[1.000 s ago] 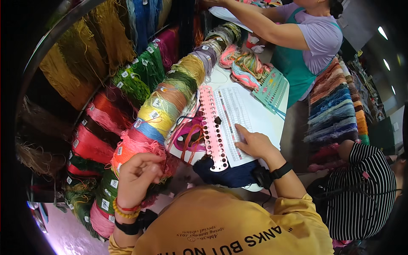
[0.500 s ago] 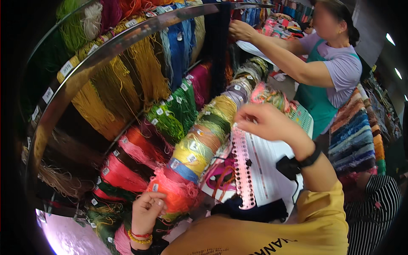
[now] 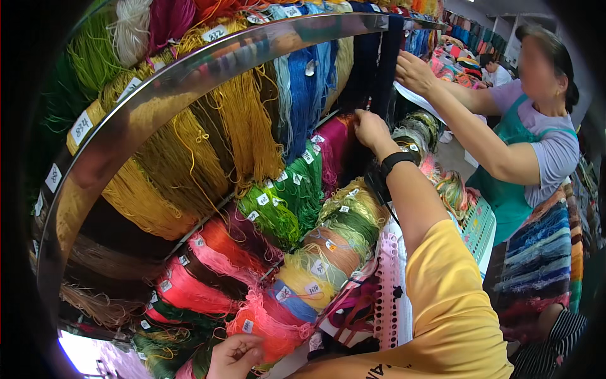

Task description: The person points at a chart, selects thread from a rack, and threads it through a pink organizer. After repeating this with different colors, they pick up the chart and organizer and walk to another rack to continue.

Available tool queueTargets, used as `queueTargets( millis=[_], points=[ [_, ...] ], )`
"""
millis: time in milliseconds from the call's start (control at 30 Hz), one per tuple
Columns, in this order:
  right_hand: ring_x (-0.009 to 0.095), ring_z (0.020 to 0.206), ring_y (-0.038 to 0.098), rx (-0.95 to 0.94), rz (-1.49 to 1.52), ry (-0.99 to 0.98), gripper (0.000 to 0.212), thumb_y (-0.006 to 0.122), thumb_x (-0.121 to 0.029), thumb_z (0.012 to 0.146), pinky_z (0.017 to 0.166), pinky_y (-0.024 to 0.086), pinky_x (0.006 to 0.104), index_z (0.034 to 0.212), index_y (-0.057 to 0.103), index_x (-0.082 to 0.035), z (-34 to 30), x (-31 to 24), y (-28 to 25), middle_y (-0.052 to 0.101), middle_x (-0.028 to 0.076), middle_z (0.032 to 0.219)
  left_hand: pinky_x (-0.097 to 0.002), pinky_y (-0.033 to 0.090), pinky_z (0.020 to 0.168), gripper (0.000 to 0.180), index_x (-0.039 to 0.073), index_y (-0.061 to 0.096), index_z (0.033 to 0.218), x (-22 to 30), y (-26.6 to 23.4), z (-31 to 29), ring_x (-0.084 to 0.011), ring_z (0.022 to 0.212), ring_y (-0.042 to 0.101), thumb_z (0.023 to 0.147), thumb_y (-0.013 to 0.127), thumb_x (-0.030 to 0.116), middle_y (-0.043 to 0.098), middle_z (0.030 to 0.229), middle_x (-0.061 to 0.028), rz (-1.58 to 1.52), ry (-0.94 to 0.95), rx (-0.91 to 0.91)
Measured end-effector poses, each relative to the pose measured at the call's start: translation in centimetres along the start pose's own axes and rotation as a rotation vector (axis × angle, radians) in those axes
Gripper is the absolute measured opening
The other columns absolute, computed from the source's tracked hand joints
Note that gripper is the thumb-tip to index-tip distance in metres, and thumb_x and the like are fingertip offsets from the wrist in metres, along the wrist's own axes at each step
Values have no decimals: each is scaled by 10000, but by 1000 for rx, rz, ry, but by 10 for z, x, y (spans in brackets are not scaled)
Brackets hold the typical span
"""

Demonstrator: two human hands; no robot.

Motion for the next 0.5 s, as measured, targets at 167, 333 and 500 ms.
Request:
queueTargets(
  millis=[167,333,500],
  points=[
    [333,856,549,35,18,-19,162,473,-176,781,716,446,408,888,566,-98,9,-10,11,588,145,899,-174,404,556,205,-10,528,997,1,-2,-2,-68,617,512,796,500,-39,575,726,-24,-1,-14,13],
    [325,859,553,91,11,-39,173,477,-182,778,719,448,407,899,577,-107,12,-5,16,590,138,915,-174,404,559,211,-21,516,1009,-4,-2,-1,-71,622,511,800,493,-42,573,734,-28,-30,-12,3],
    [318,880,550,18,111,110,160,533,-210,763,748,440,407,875,585,-107,15,1,18,589,138,910,-174,407,564,207,-24,514,1010,-3,-2,-1,-73,634,513,804,491,-38,572,743,-28,-8,10,-5]
  ],
)
Point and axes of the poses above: each hand's wrist, its own z-axis towards the middle knuckle, its own y-axis out of the palm, x = y × z, the point moved 4 cm from there along z, towards the middle knuckle
